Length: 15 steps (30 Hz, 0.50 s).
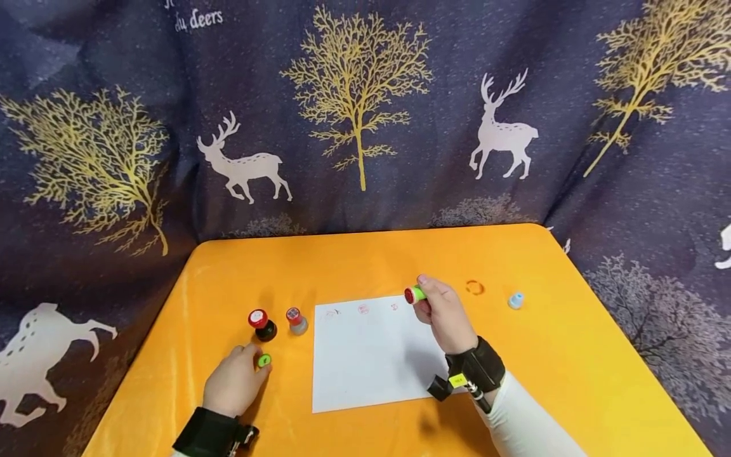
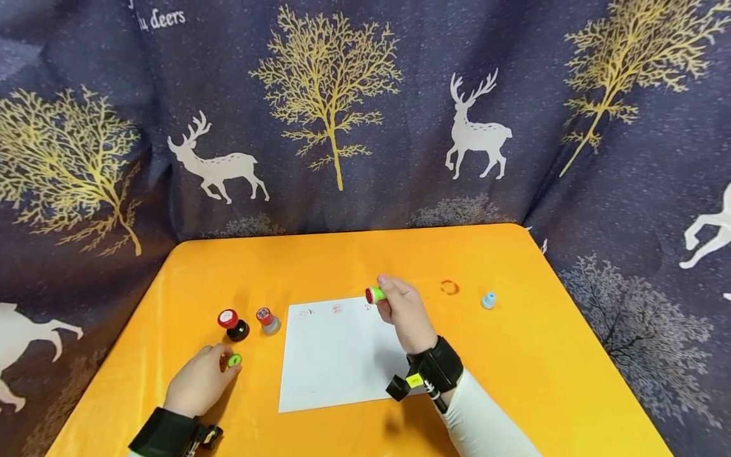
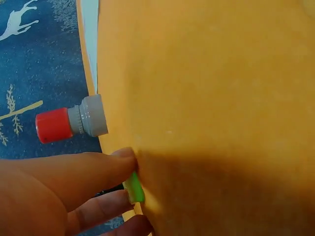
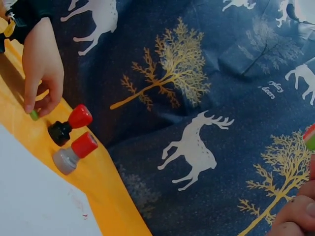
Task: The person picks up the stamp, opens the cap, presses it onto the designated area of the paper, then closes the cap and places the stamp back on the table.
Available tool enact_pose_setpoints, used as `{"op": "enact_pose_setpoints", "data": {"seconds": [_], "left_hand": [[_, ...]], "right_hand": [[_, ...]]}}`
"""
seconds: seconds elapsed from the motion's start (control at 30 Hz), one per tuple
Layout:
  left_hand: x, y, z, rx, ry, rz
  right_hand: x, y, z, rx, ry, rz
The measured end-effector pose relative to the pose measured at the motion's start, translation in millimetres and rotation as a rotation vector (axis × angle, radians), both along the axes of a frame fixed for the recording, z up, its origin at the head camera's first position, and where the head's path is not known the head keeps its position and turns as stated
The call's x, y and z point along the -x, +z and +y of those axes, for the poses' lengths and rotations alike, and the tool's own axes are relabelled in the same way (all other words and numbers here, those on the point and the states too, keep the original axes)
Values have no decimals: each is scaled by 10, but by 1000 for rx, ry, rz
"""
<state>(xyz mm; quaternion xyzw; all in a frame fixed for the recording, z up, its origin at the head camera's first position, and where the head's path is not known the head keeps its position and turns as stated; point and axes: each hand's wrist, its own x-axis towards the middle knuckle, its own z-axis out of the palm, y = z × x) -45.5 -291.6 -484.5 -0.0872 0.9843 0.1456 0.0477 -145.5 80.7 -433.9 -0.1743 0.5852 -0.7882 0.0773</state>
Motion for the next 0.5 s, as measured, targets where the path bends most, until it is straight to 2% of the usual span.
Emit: {"op": "enact_pose_setpoints", "data": {"seconds": [0.1, 0.2, 0.27, 0.37, 0.5], "left_hand": [[11, 18, 44, -32, -9, 24], [14, 79, 198, -75, -30, 85], [12, 137, 364, -110, -52, 132], [22, 263, 655, -153, -99, 190], [89, 408, 1040, -181, -183, 286]], "right_hand": [[-17, -8, -22, -52, 43, -4], [-49, -3, -61, -148, 85, -16], [-79, 7, -95, -218, 110, -20], [-133, 9, -142, -281, 162, 35], [-217, -32, -200, -328, 206, 134]]}}
